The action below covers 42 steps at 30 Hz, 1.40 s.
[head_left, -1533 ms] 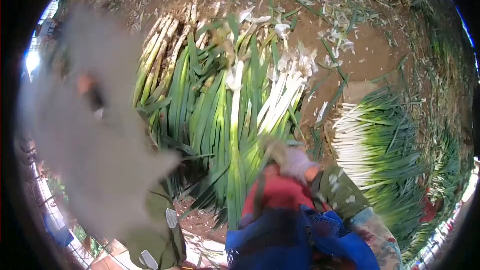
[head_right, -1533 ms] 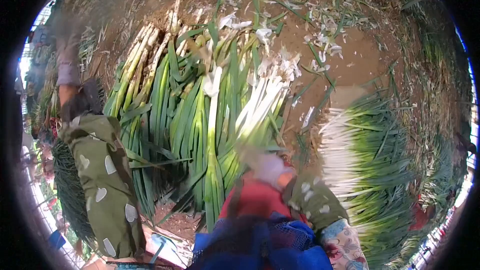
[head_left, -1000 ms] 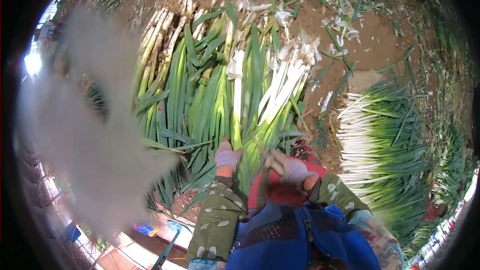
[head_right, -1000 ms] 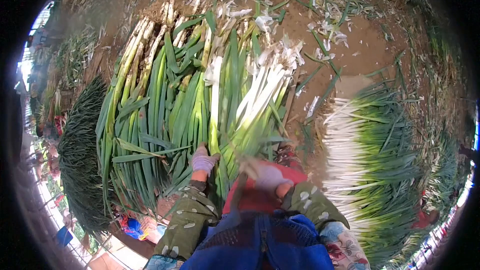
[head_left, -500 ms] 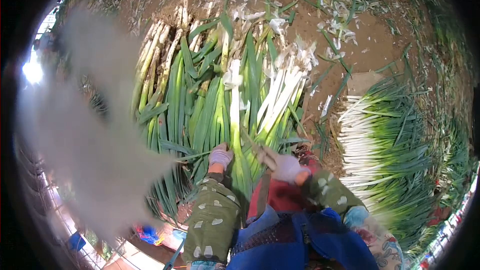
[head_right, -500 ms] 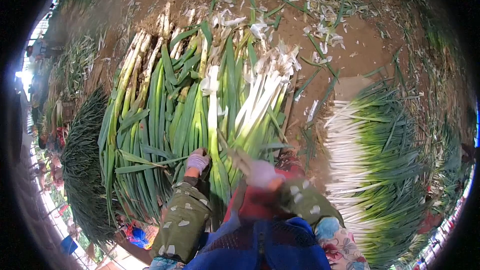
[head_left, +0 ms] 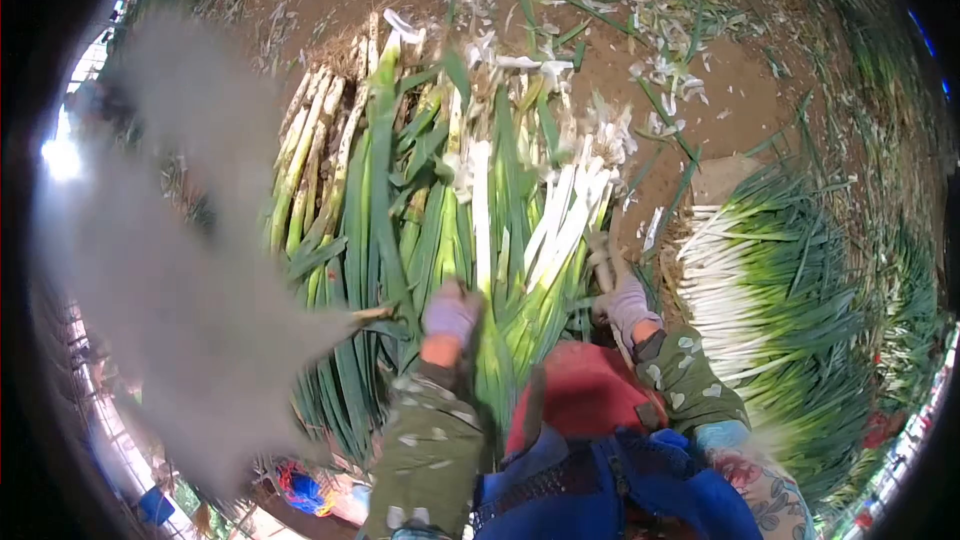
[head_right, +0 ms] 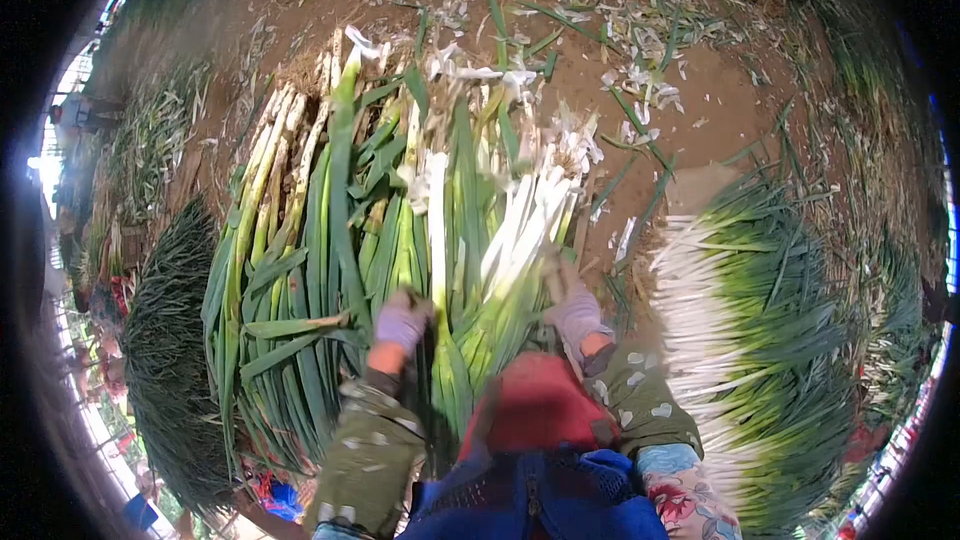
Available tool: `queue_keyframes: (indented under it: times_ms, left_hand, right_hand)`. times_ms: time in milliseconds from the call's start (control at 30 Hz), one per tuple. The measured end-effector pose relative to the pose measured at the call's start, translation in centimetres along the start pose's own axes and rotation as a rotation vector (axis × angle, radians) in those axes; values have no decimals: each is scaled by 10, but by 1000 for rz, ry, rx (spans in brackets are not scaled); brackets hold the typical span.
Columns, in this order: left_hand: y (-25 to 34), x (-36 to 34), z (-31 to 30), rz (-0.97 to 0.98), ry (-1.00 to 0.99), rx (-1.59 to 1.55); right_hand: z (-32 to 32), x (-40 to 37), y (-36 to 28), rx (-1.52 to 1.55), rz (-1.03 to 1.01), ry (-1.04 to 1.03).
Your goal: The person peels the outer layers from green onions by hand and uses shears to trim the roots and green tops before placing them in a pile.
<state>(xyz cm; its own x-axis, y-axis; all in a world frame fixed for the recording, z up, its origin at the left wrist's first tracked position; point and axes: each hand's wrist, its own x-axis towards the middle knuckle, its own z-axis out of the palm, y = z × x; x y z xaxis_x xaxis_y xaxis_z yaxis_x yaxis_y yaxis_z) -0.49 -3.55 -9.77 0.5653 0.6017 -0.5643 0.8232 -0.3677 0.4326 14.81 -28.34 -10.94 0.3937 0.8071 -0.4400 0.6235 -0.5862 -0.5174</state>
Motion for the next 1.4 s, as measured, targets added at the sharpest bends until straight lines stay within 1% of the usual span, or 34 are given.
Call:
queue_keyframes:
  times_ms: [33,67,100,133,200,233,267,300,333,400,433,467,500,533,567,600,667,700,733,767,800,833,900,933,967,1033,1067,1100,1133,1167,1233,1267,1333,1400]
  left_hand:
    - [-10,-6,28,-41,-48,-8]
    - [-15,-5,47,-21,-44,62]
    - [-15,-7,61,-2,-41,128]
    - [-5,-9,68,9,-36,125]
    - [10,-18,67,-176,-30,70]
    - [17,-23,66,-271,-89,114]
    - [14,-23,71,-260,-97,111]
    - [15,-27,73,-255,-115,109]
    - [19,-34,73,-254,-113,113]
    - [41,-55,55,-208,-129,117]
    - [38,-59,57,-213,-112,117]
    - [30,-67,64,-186,-149,174]
    - [23,-75,70,-161,-187,228]
    - [24,-79,78,-123,-174,173]
    - [26,-78,86,-78,-102,115]
    - [28,-68,93,-62,-73,105]
    - [31,-36,116,-30,-37,137]
    - [45,-25,114,-15,-29,183]
    - [55,-25,112,-114,-135,236]
    - [63,-31,109,-23,-91,294]
    - [46,-35,118,178,19,306]
    - [28,-29,130,387,131,316]
    - [4,38,116,280,29,659]
    - [1,56,78,189,62,578]
    - [-4,75,44,102,94,494]
    - [-11,108,25,138,341,474]
    - [1,123,20,173,330,472]
    - [14,130,15,38,258,556]
    - [23,130,14,-105,177,641]
    - [23,138,13,-144,175,615]
    - [40,136,-5,-204,106,520]
    - [21,145,7,-156,196,505]
    - [12,134,12,-188,113,464]
    - [12,127,15,-214,64,402]
  right_hand:
    - [-6,7,-2,26,-41,-2]
    - [-12,6,-9,57,-74,-15]
    - [-21,-6,-40,122,-230,-208]
    - [-3,-10,-50,178,-217,-225]
    - [7,2,-52,279,-81,-118]
    - [-16,15,-48,455,124,-70]
    - [-38,28,-43,645,319,20]
    - [-38,25,-45,647,325,24]
    - [-37,24,-50,375,161,-133]
    - [-51,13,-65,133,-23,-485]
    - [-35,23,-46,129,-41,-480]
    - [-5,39,-12,69,-15,-300]
    - [-7,46,7,272,108,-176]
    - [-18,49,15,685,262,-56]
    - [-19,50,21,879,311,-34]
    - [-28,46,6,838,261,-108]
    - [-71,26,-24,119,99,-377]
    - [-81,13,-35,172,56,-435]
    - [-62,16,-11,306,-59,-74]
    - [-55,23,4,437,4,113]
    - [-58,30,11,568,44,308]
    - [-61,27,20,1000,333,101]
    - [-59,7,-8,190,-116,-192]
    - [-89,-10,-34,297,31,-445]
    - [-78,-17,-32,438,58,-345]
    - [-48,-9,-9,685,272,-130]
    - [-57,-6,-12,614,340,-146]
    - [-56,-6,-18,621,372,-129]
    - [-50,-12,-28,566,242,-147]
    - [-42,-22,-33,506,108,-166]
    - [3,-26,-23,634,-198,165]
    - [9,-27,-25,616,-91,140]
    - [-6,-29,-36,608,169,-50]
    - [-12,-31,-44,647,163,-61]
